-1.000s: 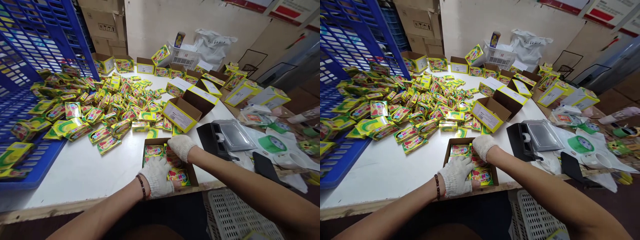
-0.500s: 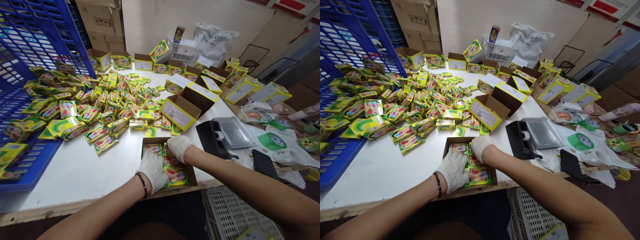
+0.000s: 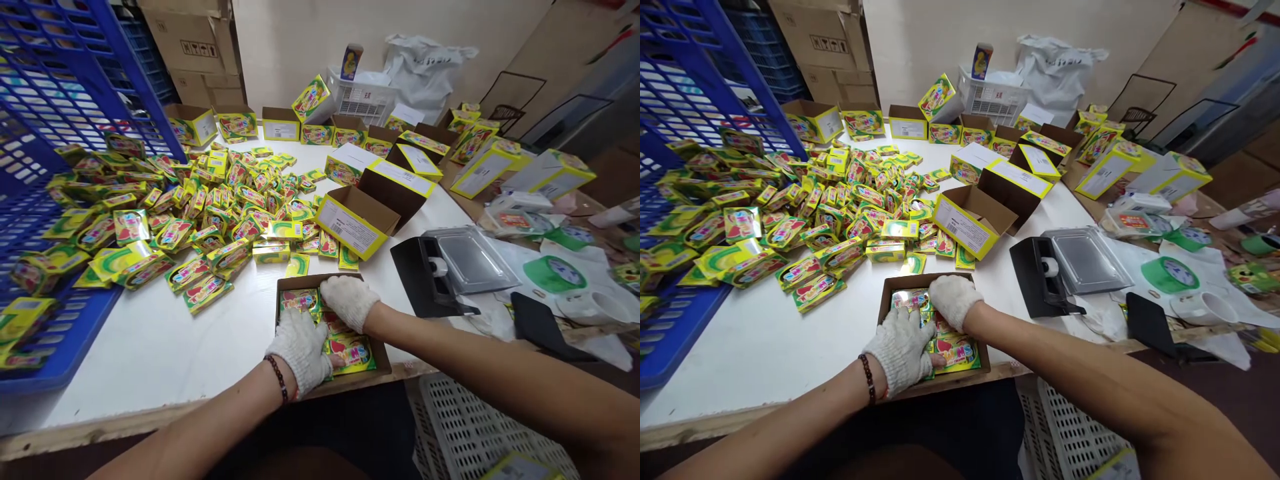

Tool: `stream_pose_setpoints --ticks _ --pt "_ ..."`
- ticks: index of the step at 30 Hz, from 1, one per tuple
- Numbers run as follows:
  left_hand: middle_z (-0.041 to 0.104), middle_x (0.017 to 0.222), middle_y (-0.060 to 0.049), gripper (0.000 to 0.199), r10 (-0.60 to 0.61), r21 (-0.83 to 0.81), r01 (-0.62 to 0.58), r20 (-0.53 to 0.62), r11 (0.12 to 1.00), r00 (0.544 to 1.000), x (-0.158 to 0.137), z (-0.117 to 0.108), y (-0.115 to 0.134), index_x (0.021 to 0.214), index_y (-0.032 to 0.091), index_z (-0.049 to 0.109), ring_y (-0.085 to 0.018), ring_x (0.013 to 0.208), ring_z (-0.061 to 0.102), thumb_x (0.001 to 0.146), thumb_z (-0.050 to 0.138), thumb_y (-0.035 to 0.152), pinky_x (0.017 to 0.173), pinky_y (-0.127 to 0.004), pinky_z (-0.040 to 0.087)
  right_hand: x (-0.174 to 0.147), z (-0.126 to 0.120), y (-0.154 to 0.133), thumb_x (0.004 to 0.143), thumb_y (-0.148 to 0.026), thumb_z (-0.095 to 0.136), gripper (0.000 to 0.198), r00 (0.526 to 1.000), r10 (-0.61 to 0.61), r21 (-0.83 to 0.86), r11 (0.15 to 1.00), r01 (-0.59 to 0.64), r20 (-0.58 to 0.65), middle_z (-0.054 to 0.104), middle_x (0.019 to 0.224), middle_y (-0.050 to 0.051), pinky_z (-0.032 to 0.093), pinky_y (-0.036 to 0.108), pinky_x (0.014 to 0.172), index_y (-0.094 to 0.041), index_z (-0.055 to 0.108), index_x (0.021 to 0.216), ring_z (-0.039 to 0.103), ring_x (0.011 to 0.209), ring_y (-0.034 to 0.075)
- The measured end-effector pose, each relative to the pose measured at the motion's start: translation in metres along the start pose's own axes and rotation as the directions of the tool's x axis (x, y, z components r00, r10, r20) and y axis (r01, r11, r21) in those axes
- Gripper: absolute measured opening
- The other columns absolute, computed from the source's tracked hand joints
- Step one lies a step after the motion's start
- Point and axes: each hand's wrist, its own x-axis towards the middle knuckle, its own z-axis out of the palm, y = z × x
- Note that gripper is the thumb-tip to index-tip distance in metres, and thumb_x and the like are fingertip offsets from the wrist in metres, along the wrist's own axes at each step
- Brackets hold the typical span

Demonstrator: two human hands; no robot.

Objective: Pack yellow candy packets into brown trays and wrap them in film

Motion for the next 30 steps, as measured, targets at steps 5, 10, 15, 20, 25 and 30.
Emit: stream_pose_setpoints --ticks 5,10,15,20,25,30 --pt "0.06 0.114 -0.027 0.082 -0.008 -0.005 0.008 0.001 1.0 1.0 -0.001 -0.003 0.001 0.122 0.014 0.063 -0.045 0.106 0.055 0.084 0.024 0.075 0.087 -0.054 0.038 -0.019 0.013 -0.001 0.088 -0.014 0.051 0.022 0.999 -0.036 -0.061 0.998 0.034 -0.03 0.063 0.105 0.019 0.051 0.04 0.081 -0.01 0.07 0.1 0.059 0.1 0.029" --pt "0.06 0.112 -0.027 0.08 -0.003 -0.013 0.003 -0.011 1.0 1.0 -0.004 -0.003 -0.002 0.12 0.015 0.064 -0.044 0.104 0.056 0.085 0.024 0.074 0.085 -0.053 0.04 -0.026 0.019 -0.004 0.089 -0.008 0.044 0.031 0.998 0.045 -0.037 0.998 -0.047 -0.043 0.058 0.11 0.02 0.05 0.04 0.081 -0.01 0.065 0.111 0.056 0.101 0.029" --pt "0.061 0.107 -0.026 0.074 0.0 -0.044 -0.002 -0.026 0.999 1.0 -0.002 0.0 -0.003 0.113 0.013 0.067 -0.043 0.099 0.058 0.084 0.033 0.072 0.081 -0.053 0.043 -0.021 0.022 -0.008 0.089 -0.005 0.038 0.039 0.995 0.076 0.027 0.997 -0.078 0.066 0.054 0.123 0.023 0.049 0.04 0.087 -0.01 0.061 0.12 0.054 0.111 0.03" --pt "0.062 0.099 -0.01 0.037 0.177 -0.201 -0.264 -0.368 0.943 0.913 -0.023 0.003 -0.019 0.093 0.02 0.064 -0.026 0.09 0.059 0.092 0.041 0.049 0.077 -0.038 0.046 -0.019 0.032 -0.02 0.082 -0.012 0.055 0.064 0.98 0.103 0.009 0.994 -0.106 0.168 0.038 0.144 0.029 0.041 0.048 0.102 -0.008 0.039 0.143 0.038 0.133 0.039" --pt "0.058 0.093 -0.007 0.025 -0.29 -0.337 0.09 -0.611 0.937 0.736 -0.042 0.018 -0.1 0.088 0.019 0.058 -0.019 0.086 0.057 0.094 0.039 0.034 0.077 -0.03 0.045 -0.02 0.035 -0.021 0.075 -0.003 0.059 0.074 0.976 0.106 0.007 0.994 -0.11 0.188 0.03 0.149 0.03 0.038 0.05 0.105 -0.008 0.036 0.145 0.037 0.135 0.039" --pt "0.057 0.111 -0.014 0.035 -0.536 -0.191 0.504 -0.392 0.843 0.748 -0.043 0.049 -0.185 0.112 0.018 0.057 -0.03 0.099 0.056 0.085 0.048 0.037 0.079 -0.037 0.045 -0.032 0.023 -0.03 0.06 -0.004 0.072 0.095 0.946 0.178 0.124 0.968 -0.217 0.271 0.026 0.152 0.027 0.041 0.047 0.104 -0.009 0.032 0.147 0.035 0.135 0.042"
